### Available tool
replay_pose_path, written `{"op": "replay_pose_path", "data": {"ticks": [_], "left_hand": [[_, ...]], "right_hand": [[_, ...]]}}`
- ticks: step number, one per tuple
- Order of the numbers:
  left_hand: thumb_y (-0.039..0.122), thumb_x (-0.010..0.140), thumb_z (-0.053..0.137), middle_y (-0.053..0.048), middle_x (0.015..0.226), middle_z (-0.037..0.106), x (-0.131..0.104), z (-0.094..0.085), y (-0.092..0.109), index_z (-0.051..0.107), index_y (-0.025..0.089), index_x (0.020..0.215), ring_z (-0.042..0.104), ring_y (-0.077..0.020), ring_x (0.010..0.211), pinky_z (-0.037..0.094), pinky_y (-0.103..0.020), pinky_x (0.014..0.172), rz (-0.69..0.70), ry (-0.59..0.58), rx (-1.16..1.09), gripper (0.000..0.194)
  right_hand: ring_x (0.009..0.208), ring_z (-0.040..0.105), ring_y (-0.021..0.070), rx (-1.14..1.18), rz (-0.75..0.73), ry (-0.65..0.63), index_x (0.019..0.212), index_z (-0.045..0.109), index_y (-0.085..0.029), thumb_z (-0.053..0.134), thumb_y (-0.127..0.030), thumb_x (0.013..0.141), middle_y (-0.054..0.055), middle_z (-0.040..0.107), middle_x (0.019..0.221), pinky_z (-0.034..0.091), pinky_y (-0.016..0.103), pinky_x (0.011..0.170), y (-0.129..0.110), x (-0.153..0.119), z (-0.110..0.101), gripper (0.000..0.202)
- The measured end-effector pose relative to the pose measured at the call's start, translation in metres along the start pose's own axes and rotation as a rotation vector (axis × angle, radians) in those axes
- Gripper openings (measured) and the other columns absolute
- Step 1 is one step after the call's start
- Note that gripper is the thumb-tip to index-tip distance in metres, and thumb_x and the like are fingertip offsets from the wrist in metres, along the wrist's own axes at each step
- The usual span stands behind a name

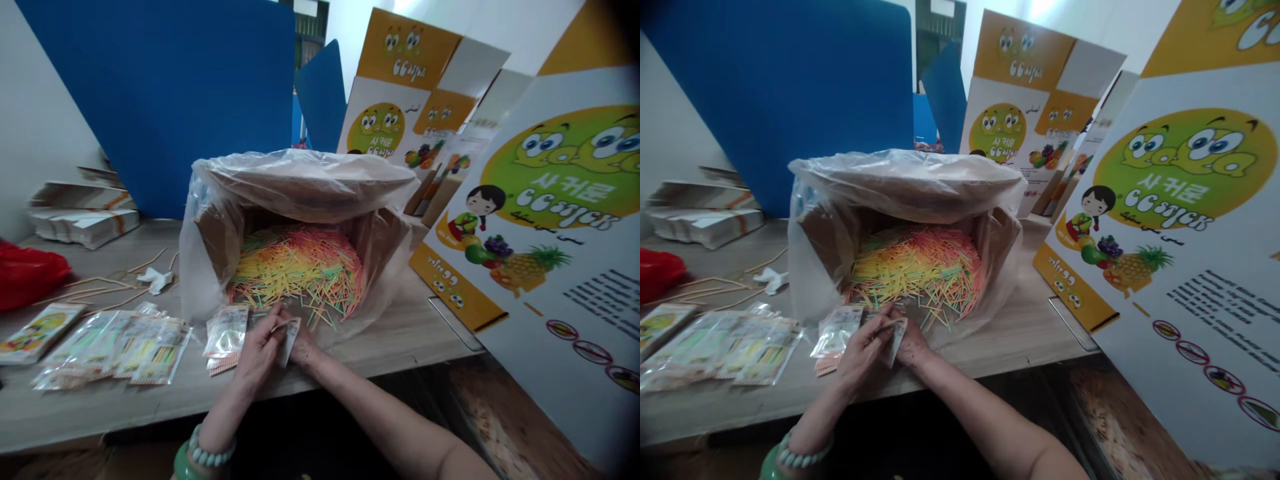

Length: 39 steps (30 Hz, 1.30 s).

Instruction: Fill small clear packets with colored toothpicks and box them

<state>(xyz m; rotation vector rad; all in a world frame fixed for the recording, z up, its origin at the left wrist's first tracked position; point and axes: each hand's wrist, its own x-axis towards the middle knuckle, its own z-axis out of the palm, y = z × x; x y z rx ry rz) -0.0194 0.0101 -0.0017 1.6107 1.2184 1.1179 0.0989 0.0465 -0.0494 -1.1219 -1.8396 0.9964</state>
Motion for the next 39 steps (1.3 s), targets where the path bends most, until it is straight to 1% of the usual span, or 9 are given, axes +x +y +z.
{"op": "replay_pose_path", "data": {"ticks": [3, 9, 13, 16, 19, 24, 28, 32, 39], "left_hand": [[0.029, 0.078, 0.061, -0.011, 0.134, 0.065, 0.0, -0.003, 0.004, 0.071, 0.021, 0.08, 0.055, -0.0302, 0.13, 0.035, -0.046, 0.114, -0.074, 0.106, 0.01, 0.013], [0.02, 0.069, 0.067, -0.009, 0.112, 0.074, -0.002, -0.016, 0.016, 0.072, 0.021, 0.07, 0.055, -0.0297, 0.128, 0.041, -0.038, 0.106, -0.139, 0.121, -0.214, 0.006], [0.028, 0.068, 0.073, -0.003, 0.086, 0.073, -0.007, -0.026, 0.018, 0.073, 0.019, 0.078, 0.066, -0.023, 0.094, 0.05, -0.032, 0.083, -0.193, 0.282, -0.394, 0.013], [0.036, 0.065, 0.08, -0.003, 0.082, 0.072, -0.011, -0.024, 0.015, 0.074, 0.017, 0.092, 0.064, -0.0184, 0.077, 0.051, -0.029, 0.073, -0.297, 0.19, -0.564, 0.034], [0.042, 0.062, 0.083, -0.006, 0.08, 0.073, -0.016, -0.018, 0.01, 0.075, 0.014, 0.086, 0.063, -0.0179, 0.074, 0.05, -0.03, 0.072, -0.346, 0.105, -0.616, 0.038], [0.039, 0.06, 0.084, -0.002, 0.065, 0.065, -0.022, -0.017, 0.002, 0.071, 0.015, 0.068, 0.055, -0.0151, 0.064, 0.045, -0.027, 0.063, -0.353, 0.149, -0.531, 0.028], [0.036, 0.065, 0.078, 0.003, 0.059, 0.054, -0.025, -0.019, 0.005, 0.064, 0.017, 0.061, 0.045, -0.012, 0.059, 0.037, -0.025, 0.059, -0.313, 0.188, -0.404, 0.024], [0.036, 0.073, 0.069, 0.002, 0.059, 0.049, -0.028, -0.018, 0.011, 0.057, 0.019, 0.058, 0.04, -0.013, 0.063, 0.032, -0.025, 0.059, -0.185, 0.142, -0.188, 0.025], [0.037, 0.067, 0.072, 0.005, 0.054, 0.032, -0.029, -0.016, 0.007, 0.039, 0.02, 0.051, 0.028, -0.0103, 0.055, 0.021, -0.025, 0.051, -0.268, 0.129, -0.188, 0.04]], "right_hand": [[0.089, 0.06, 0.0192, -0.041, -0.043, 0.014, 0.095, 0.062, -0.022, 0.051, -0.02, 0.086, 0.004, 0.067, 0.096, 0.049, 0.032, 0.085, -0.01, -0.006, -0.002, 0.014], [0.077, 0.056, 0.0174, 0.155, 0.074, 0.047, 0.084, 0.057, -0.023, 0.054, -0.032, 0.083, 0.0, 0.062, 0.08, 0.046, 0.029, 0.074, -0.017, -0.009, -0.011, 0.01], [0.073, 0.051, 0.0149, 0.29, 0.13, 0.172, 0.079, 0.052, -0.022, 0.055, -0.032, 0.075, -0.003, 0.054, 0.074, 0.043, 0.025, 0.071, -0.016, -0.004, -0.02, 0.011], [0.077, 0.051, 0.0148, 0.286, 0.112, 0.192, 0.082, 0.053, -0.022, 0.055, -0.029, 0.071, -0.003, 0.054, 0.079, 0.042, 0.025, 0.075, -0.018, -0.004, -0.023, 0.014], [0.079, 0.052, 0.0152, 0.24, 0.08, 0.166, 0.083, 0.054, -0.021, 0.053, -0.031, 0.076, -0.002, 0.055, 0.08, 0.042, 0.026, 0.077, -0.02, -0.008, -0.024, 0.012], [0.071, 0.054, 0.0152, 0.102, 0.089, 0.092, 0.079, 0.053, -0.022, 0.048, -0.031, 0.083, -0.002, 0.058, 0.071, 0.043, 0.027, 0.071, -0.021, -0.014, -0.027, 0.011], [0.069, 0.061, 0.015, 0.362, 0.087, 0.17, 0.087, 0.053, -0.022, 0.053, -0.037, 0.085, -0.002, 0.062, 0.07, 0.047, 0.027, 0.068, -0.032, -0.01, -0.034, 0.015], [0.076, 0.068, 0.0166, 0.589, 0.045, 0.267, 0.089, 0.049, -0.024, 0.057, -0.041, 0.087, -0.004, 0.061, 0.07, 0.051, 0.031, 0.075, -0.063, -0.004, -0.047, 0.019], [0.079, 0.07, 0.0172, 0.731, 0.027, 0.219, 0.088, 0.048, -0.025, 0.059, -0.043, 0.087, -0.006, 0.059, 0.066, 0.052, 0.03, 0.074, -0.104, -0.005, -0.043, 0.022]]}}
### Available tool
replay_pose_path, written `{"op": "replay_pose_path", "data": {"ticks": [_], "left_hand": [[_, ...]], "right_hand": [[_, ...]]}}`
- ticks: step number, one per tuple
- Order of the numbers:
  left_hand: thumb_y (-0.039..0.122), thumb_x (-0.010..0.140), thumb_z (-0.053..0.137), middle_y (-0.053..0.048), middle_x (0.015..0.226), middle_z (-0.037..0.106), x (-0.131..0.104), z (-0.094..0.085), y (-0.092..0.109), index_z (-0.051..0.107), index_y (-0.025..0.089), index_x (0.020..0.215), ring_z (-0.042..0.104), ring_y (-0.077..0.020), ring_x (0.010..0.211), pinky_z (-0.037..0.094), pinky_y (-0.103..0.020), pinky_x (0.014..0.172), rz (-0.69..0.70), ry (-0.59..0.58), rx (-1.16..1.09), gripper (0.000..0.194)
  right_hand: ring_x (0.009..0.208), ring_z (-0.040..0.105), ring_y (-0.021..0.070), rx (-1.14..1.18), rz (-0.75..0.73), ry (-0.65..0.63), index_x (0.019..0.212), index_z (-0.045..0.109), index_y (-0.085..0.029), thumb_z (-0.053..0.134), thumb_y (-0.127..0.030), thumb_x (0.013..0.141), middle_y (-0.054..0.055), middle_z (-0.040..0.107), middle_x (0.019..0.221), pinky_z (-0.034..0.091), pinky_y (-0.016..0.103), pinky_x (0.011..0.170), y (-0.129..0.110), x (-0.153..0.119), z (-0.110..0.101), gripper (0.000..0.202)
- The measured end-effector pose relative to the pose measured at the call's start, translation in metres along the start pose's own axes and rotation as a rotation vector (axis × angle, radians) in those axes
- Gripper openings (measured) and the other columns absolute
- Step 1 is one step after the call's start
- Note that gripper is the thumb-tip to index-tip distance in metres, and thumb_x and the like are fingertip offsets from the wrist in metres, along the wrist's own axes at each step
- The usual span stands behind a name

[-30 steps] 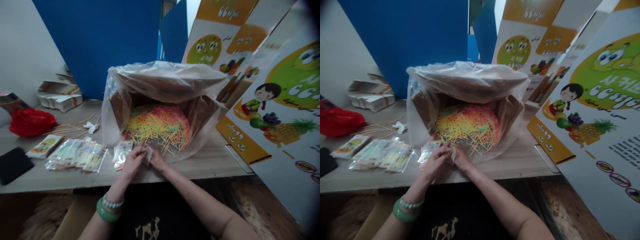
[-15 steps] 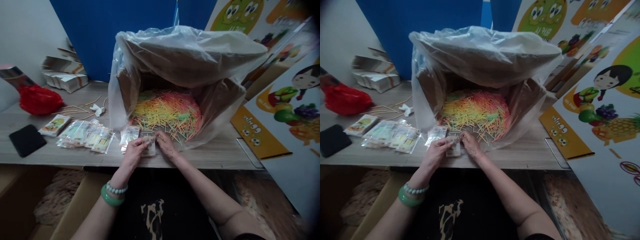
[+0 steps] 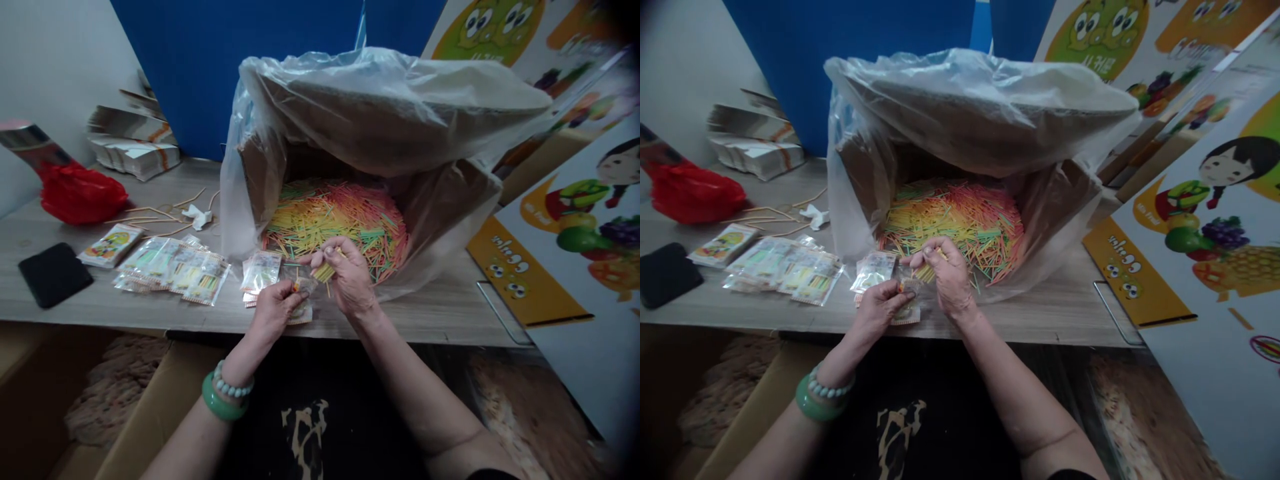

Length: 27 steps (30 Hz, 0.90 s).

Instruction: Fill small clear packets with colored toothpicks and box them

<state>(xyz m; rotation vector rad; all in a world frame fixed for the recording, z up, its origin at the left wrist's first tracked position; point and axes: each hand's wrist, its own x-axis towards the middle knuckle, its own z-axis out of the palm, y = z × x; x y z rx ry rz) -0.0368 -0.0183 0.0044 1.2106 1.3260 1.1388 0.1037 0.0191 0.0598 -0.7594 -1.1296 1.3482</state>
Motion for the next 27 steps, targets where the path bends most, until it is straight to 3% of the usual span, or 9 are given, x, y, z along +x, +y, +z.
{"op": "replay_pose_path", "data": {"ticks": [6, 12, 17, 20, 24, 27], "left_hand": [[0.036, 0.065, 0.073, 0.005, 0.054, 0.032, -0.001, 0.0, 0.005, 0.039, 0.019, 0.05, 0.027, -0.009, 0.054, 0.02, -0.025, 0.051, 0.018, -0.049, -0.028, 0.041], [0.037, 0.067, 0.073, 0.004, 0.056, 0.036, -0.001, 0.001, 0.006, 0.043, 0.019, 0.053, 0.032, -0.0101, 0.057, 0.024, -0.024, 0.052, 0.034, -0.047, -0.063, 0.038], [0.043, 0.074, 0.069, 0.003, 0.055, 0.04, 0.001, 0.005, 0.01, 0.049, 0.018, 0.052, 0.035, -0.0115, 0.058, 0.028, -0.025, 0.054, 0.075, -0.058, -0.029, 0.038], [0.049, 0.075, 0.07, 0.0, 0.065, 0.056, 0.005, 0.009, 0.012, 0.065, 0.016, 0.065, 0.047, -0.0141, 0.066, 0.036, -0.025, 0.061, 0.051, -0.112, -0.173, 0.035], [0.049, 0.07, 0.078, -0.005, 0.082, 0.07, 0.009, 0.009, 0.01, 0.074, 0.015, 0.087, 0.059, -0.0169, 0.076, 0.046, -0.027, 0.071, -0.07, -0.096, -0.476, 0.039], [0.049, 0.07, 0.08, -0.006, 0.085, 0.072, 0.009, 0.007, 0.006, 0.075, 0.015, 0.09, 0.062, -0.0165, 0.077, 0.048, -0.027, 0.073, -0.083, -0.058, -0.562, 0.041]], "right_hand": [[0.074, 0.07, 0.0166, 0.071, 0.001, 0.019, 0.086, 0.048, -0.024, 0.062, -0.043, 0.086, -0.005, 0.061, 0.066, 0.052, 0.029, 0.069, 0.004, -0.001, 0.009, 0.023], [0.077, 0.069, 0.0173, -0.008, 0.069, -0.019, 0.083, 0.052, -0.023, 0.063, -0.038, 0.084, -0.003, 0.065, 0.066, 0.053, 0.033, 0.079, 0.017, -0.004, 0.004, 0.019], [0.099, 0.067, 0.0185, -0.179, 0.104, -0.132, 0.078, 0.06, -0.021, 0.059, -0.038, 0.086, 0.003, 0.074, 0.096, 0.048, 0.035, 0.095, 0.024, -0.004, -0.003, 0.019], [0.113, 0.063, 0.0219, -0.341, 0.098, -0.233, 0.084, 0.068, -0.022, 0.059, -0.046, 0.086, 0.005, 0.072, 0.112, 0.043, 0.039, 0.104, 0.021, 0.0, -0.012, 0.026], [0.122, 0.058, 0.0227, -0.439, 0.086, -0.265, 0.115, 0.068, -0.024, 0.055, -0.054, 0.09, 0.007, 0.067, 0.126, 0.041, 0.04, 0.106, 0.014, 0.001, -0.027, 0.042], [0.104, 0.062, 0.0199, -0.441, 0.065, -0.17, 0.104, 0.068, -0.022, 0.059, -0.047, 0.087, 0.004, 0.07, 0.108, 0.046, 0.034, 0.094, 0.02, -0.005, -0.034, 0.032]]}}
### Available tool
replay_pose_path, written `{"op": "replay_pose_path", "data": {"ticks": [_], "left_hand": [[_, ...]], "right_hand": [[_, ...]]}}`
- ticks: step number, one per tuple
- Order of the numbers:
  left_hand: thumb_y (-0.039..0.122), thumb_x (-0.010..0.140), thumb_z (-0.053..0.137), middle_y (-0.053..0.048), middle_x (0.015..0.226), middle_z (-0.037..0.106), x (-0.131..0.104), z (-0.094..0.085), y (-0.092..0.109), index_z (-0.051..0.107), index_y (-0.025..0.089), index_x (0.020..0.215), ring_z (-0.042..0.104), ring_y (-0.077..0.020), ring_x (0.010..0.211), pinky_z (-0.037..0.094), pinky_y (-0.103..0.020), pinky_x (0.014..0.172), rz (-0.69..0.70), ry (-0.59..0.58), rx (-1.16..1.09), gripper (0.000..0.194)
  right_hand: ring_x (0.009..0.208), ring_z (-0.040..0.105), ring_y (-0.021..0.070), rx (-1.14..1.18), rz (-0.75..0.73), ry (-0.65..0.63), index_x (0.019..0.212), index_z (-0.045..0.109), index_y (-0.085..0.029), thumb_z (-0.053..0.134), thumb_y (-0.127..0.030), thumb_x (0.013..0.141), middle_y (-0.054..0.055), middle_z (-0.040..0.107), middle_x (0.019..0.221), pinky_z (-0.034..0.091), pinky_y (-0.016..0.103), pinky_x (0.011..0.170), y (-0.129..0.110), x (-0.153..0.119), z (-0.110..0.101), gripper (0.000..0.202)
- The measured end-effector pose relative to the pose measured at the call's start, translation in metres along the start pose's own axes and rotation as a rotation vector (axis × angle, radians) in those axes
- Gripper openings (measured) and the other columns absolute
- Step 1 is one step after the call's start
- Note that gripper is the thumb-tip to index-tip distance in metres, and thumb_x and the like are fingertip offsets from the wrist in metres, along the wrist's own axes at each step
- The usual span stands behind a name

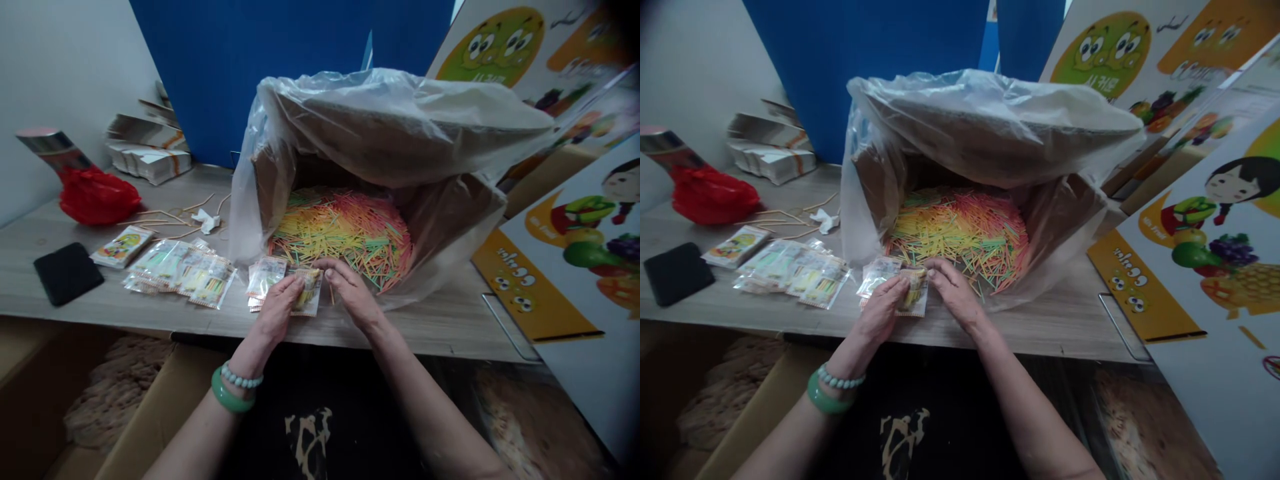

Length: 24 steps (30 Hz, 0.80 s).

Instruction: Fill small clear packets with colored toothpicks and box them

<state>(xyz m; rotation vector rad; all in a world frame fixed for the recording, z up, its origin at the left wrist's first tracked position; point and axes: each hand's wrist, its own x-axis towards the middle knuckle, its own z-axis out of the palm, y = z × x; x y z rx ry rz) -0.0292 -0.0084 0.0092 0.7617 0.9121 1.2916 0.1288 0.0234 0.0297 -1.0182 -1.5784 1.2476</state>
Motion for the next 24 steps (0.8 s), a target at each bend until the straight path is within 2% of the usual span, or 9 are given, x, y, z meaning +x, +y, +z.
{"op": "replay_pose_path", "data": {"ticks": [3, 5, 7, 9, 12, 16, 18, 21, 24], "left_hand": [[0.049, 0.072, 0.079, -0.005, 0.086, 0.072, -0.002, -0.002, 0.0, 0.075, 0.016, 0.092, 0.062, -0.0151, 0.076, 0.048, -0.026, 0.072, 0.021, -0.008, -0.002, 0.039], [0.046, 0.072, 0.08, -0.004, 0.085, 0.072, -0.005, -0.002, 0.002, 0.076, 0.016, 0.091, 0.061, -0.0149, 0.077, 0.048, -0.026, 0.074, 0.044, -0.013, 0.032, 0.037], [0.042, 0.068, 0.083, -0.004, 0.085, 0.072, -0.008, -0.002, 0.007, 0.077, 0.015, 0.089, 0.061, -0.016, 0.08, 0.049, -0.027, 0.077, 0.069, -0.011, 0.069, 0.035], [0.041, 0.067, 0.084, -0.006, 0.088, 0.073, -0.012, -0.004, 0.012, 0.077, 0.015, 0.087, 0.062, -0.0183, 0.083, 0.049, -0.03, 0.081, 0.086, -0.007, 0.083, 0.033], [0.042, 0.077, 0.076, -0.009, 0.096, 0.073, -0.02, -0.011, 0.024, 0.079, 0.015, 0.088, 0.063, -0.0213, 0.092, 0.048, -0.035, 0.091, 0.157, -0.01, 0.148, 0.029], [0.037, 0.084, 0.069, -0.009, 0.104, 0.071, -0.034, -0.029, 0.043, 0.08, 0.019, 0.091, 0.06, -0.022, 0.104, 0.044, -0.035, 0.099, 0.252, -0.06, 0.368, 0.023], [0.032, 0.079, 0.075, -0.007, 0.097, 0.071, -0.038, -0.038, 0.049, 0.081, 0.019, 0.084, 0.059, -0.021, 0.103, 0.045, -0.032, 0.096, 0.268, 0.0, 0.372, 0.015], [0.031, 0.071, 0.081, -0.004, 0.084, 0.069, -0.038, -0.049, 0.048, 0.079, 0.017, 0.074, 0.06, -0.0182, 0.089, 0.047, -0.028, 0.083, 0.238, 0.118, 0.287, 0.014], [0.038, 0.075, 0.077, -0.003, 0.076, 0.068, -0.035, -0.053, 0.043, 0.078, 0.014, 0.08, 0.058, -0.0158, 0.076, 0.046, -0.027, 0.074, 0.156, 0.097, 0.224, 0.024]], "right_hand": [[0.071, 0.055, 0.0155, -0.034, 0.059, 0.026, 0.071, 0.06, -0.02, 0.063, -0.038, 0.079, -0.001, 0.061, 0.072, 0.044, 0.028, 0.07, 0.01, -0.006, 0.006, 0.02], [0.067, 0.05, 0.0149, -0.06, 0.026, 0.073, 0.063, 0.055, -0.021, 0.061, -0.034, 0.079, -0.002, 0.054, 0.066, 0.041, 0.027, 0.066, 0.012, -0.008, 0.011, 0.022], [0.074, 0.052, 0.0166, -0.104, -0.07, 0.085, 0.063, 0.056, -0.021, 0.061, -0.029, 0.077, 0.0, 0.056, 0.073, 0.041, 0.029, 0.072, 0.008, -0.009, 0.016, 0.017], [0.08, 0.054, 0.0183, -0.136, -0.142, 0.033, 0.064, 0.059, -0.021, 0.062, -0.026, 0.075, 0.001, 0.058, 0.076, 0.041, 0.03, 0.077, 0.003, -0.009, 0.022, 0.012], [0.077, 0.052, 0.0178, -0.127, -0.124, -0.014, 0.064, 0.058, -0.02, 0.062, -0.026, 0.076, 0.001, 0.056, 0.073, 0.039, 0.03, 0.074, 0.0, -0.007, 0.033, 0.014], [0.075, 0.049, 0.0167, -0.009, -0.062, -0.098, 0.064, 0.056, -0.02, 0.064, -0.029, 0.076, -0.001, 0.053, 0.072, 0.037, 0.029, 0.073, 0.001, -0.008, 0.056, 0.017], [0.074, 0.048, 0.0163, 0.038, -0.039, -0.122, 0.065, 0.056, -0.02, 0.063, -0.031, 0.075, -0.001, 0.052, 0.071, 0.037, 0.029, 0.072, 0.002, -0.009, 0.068, 0.017], [0.068, 0.044, 0.0145, 0.055, -0.002, -0.059, 0.064, 0.055, -0.02, 0.062, -0.032, 0.075, -0.002, 0.048, 0.067, 0.033, 0.027, 0.066, 0.004, -0.009, 0.082, 0.018], [0.064, 0.039, 0.013, 0.088, 0.043, -0.017, 0.064, 0.053, -0.02, 0.061, -0.035, 0.075, -0.004, 0.044, 0.064, 0.03, 0.026, 0.062, 0.006, -0.009, 0.087, 0.02]]}}
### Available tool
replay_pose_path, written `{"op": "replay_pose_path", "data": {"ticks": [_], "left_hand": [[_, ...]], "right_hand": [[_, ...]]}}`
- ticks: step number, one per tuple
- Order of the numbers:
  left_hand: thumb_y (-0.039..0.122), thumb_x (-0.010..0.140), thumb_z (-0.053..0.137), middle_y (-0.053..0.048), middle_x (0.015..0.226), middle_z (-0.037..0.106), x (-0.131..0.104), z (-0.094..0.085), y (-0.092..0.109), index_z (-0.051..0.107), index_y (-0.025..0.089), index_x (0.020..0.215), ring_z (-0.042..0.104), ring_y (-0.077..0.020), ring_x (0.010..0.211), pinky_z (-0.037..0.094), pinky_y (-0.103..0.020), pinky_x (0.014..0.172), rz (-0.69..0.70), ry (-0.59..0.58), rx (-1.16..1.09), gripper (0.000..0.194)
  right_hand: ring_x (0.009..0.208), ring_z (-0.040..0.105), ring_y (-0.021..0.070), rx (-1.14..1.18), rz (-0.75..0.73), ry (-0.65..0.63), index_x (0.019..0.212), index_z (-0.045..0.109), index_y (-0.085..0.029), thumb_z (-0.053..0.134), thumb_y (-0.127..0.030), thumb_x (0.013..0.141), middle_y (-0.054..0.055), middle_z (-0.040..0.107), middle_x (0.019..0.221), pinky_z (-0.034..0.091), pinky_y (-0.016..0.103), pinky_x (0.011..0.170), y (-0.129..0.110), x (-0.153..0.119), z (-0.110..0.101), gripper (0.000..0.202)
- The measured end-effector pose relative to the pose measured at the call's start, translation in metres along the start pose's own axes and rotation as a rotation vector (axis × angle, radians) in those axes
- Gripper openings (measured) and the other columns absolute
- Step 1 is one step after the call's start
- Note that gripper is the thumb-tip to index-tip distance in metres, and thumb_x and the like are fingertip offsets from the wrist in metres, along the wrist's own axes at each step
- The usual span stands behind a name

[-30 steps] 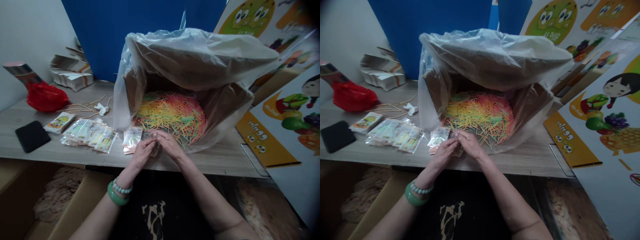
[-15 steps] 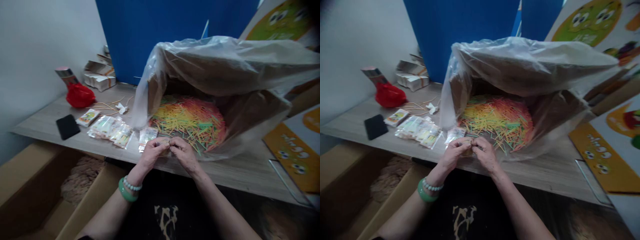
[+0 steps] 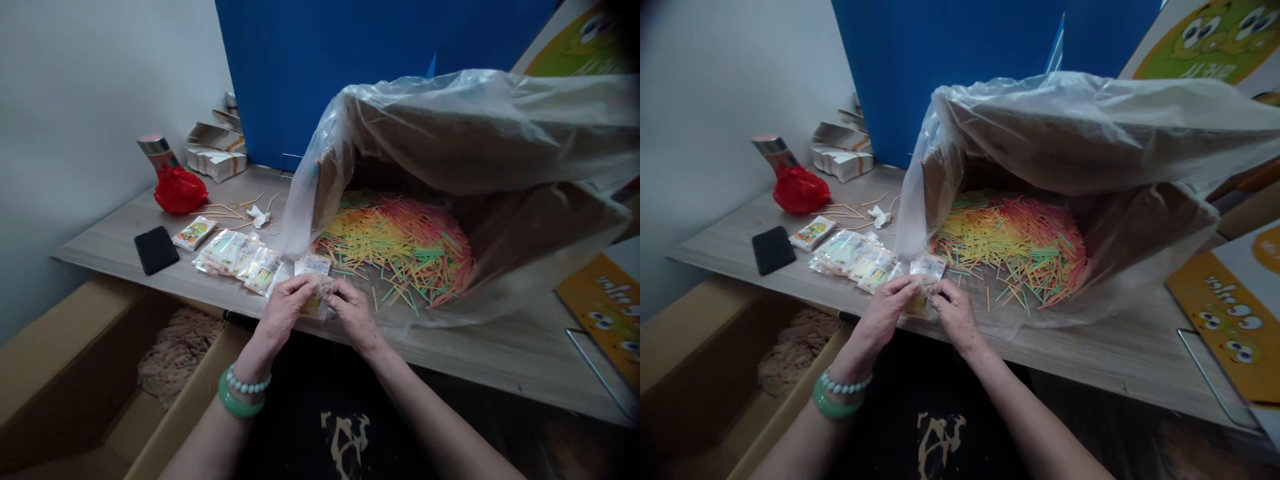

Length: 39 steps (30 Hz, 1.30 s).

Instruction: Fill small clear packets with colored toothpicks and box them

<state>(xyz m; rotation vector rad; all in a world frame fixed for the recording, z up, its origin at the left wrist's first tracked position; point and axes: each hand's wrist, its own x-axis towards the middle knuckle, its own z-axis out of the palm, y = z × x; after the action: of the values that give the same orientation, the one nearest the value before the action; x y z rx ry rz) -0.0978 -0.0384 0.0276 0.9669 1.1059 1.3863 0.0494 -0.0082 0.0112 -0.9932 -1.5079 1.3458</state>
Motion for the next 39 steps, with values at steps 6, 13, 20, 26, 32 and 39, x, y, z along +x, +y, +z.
{"op": "replay_pose_path", "data": {"ticks": [6, 13, 20, 26, 32, 39], "left_hand": [[0.028, 0.066, 0.082, -0.001, 0.073, 0.063, -0.001, 0.005, -0.002, 0.071, 0.014, 0.062, 0.053, -0.0122, 0.071, 0.042, -0.023, 0.069, 0.033, 0.075, -0.091, 0.018], [0.031, 0.069, 0.081, -0.006, 0.094, 0.066, -0.007, 0.006, -0.002, 0.076, 0.016, 0.07, 0.057, -0.0201, 0.102, 0.044, -0.027, 0.086, -0.018, -0.053, -0.067, 0.016], [0.035, 0.07, 0.08, -0.005, 0.096, 0.07, -0.006, 0.001, -0.012, 0.079, 0.018, 0.092, 0.06, -0.0176, 0.089, 0.044, -0.027, 0.08, -0.128, -0.059, -0.071, 0.027], [0.041, 0.082, 0.067, -0.002, 0.073, 0.06, 0.0, -0.019, -0.013, 0.069, 0.016, 0.067, 0.053, -0.0154, 0.072, 0.041, -0.026, 0.069, 0.166, 0.223, 0.269, 0.03], [0.033, 0.1, 0.043, -0.011, 0.096, 0.066, 0.041, -0.055, -0.007, 0.067, 0.018, 0.113, 0.06, -0.0226, 0.083, 0.038, -0.03, 0.069, 0.239, 0.409, 1.394, 0.032], [0.034, 0.1, 0.039, -0.018, 0.105, 0.06, 0.061, -0.064, -0.019, 0.049, 0.014, 0.138, 0.061, -0.0276, 0.086, 0.04, -0.033, 0.066, 0.12, 0.48, 1.773, 0.044]], "right_hand": [[0.064, 0.041, 0.013, 0.007, 0.017, -0.057, 0.066, 0.057, -0.02, 0.063, -0.035, 0.074, -0.003, 0.047, 0.064, 0.032, 0.025, 0.063, 0.002, 0.0, -0.004, 0.018], [0.065, 0.042, 0.0129, 0.074, 0.063, -0.035, 0.065, 0.057, -0.019, 0.066, -0.038, 0.075, -0.004, 0.048, 0.063, 0.033, 0.025, 0.064, 0.007, -0.008, -0.003, 0.023], [0.064, 0.042, 0.0128, 0.068, 0.078, 0.033, 0.065, 0.054, -0.02, 0.061, -0.033, 0.075, -0.004, 0.048, 0.063, 0.034, 0.025, 0.063, 0.017, -0.016, 0.006, 0.018], [0.067, 0.053, 0.0169, -0.211, 0.114, -0.029, 0.073, 0.053, -0.021, 0.05, -0.042, 0.084, -0.001, 0.056, 0.067, 0.041, 0.028, 0.067, 0.01, -0.003, 0.008, 0.024], [0.097, 0.065, 0.0307, -0.997, 0.303, 0.087, 0.116, 0.054, -0.017, 0.05, -0.045, 0.091, 0.017, 0.069, 0.106, 0.046, 0.038, 0.081, 0.0, 0.043, 0.014, 0.038], [0.093, 0.069, 0.0285, -0.949, 0.336, 0.118, 0.137, 0.042, -0.017, 0.056, -0.026, 0.087, 0.015, 0.072, 0.107, 0.048, 0.035, 0.075, 0.012, 0.064, 0.024, 0.053]]}}
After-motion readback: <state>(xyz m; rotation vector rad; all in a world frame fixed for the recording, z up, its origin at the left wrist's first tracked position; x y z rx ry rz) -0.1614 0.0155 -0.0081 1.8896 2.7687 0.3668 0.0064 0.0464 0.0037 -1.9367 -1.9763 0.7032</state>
